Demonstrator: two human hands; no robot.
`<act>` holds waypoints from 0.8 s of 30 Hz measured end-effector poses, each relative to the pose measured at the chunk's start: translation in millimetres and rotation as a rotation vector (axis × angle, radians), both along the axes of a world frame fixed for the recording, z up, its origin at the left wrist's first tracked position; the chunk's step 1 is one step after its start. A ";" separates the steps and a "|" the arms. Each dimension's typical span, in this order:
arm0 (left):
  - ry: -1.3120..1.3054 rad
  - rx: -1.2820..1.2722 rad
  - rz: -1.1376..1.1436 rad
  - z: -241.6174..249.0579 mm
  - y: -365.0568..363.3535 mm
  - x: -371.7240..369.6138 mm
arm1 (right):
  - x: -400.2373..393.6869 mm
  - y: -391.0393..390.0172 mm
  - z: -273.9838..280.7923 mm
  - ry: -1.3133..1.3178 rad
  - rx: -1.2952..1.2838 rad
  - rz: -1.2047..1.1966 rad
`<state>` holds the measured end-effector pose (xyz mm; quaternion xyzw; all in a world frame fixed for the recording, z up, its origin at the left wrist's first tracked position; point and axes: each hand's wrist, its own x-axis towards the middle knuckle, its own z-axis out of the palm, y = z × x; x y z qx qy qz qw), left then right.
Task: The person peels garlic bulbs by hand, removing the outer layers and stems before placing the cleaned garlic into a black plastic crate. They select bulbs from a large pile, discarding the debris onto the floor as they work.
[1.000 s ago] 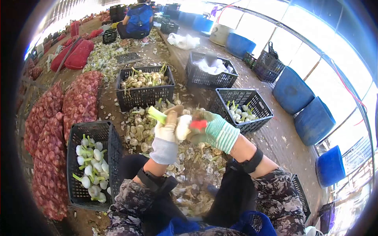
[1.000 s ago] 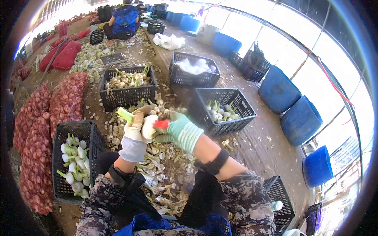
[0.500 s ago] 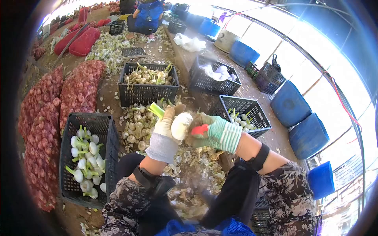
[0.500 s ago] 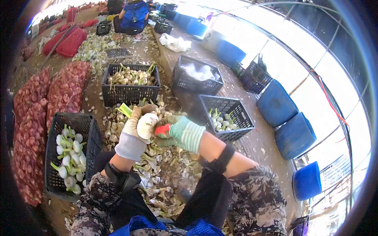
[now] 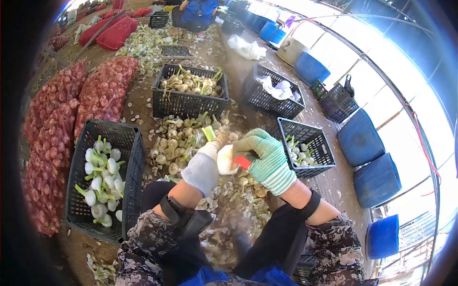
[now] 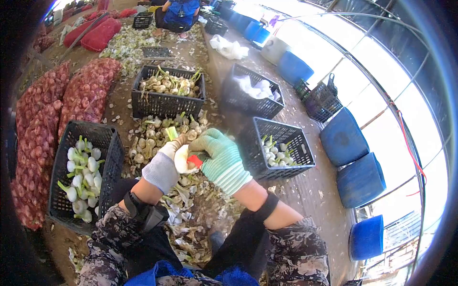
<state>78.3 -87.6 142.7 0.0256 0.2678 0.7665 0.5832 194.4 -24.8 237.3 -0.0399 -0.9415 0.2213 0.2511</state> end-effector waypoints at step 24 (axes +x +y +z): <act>0.080 0.435 0.062 18.1 -22.3 -9.7 | 13.1 -5.2 76.3 -0.261 -0.932 -0.138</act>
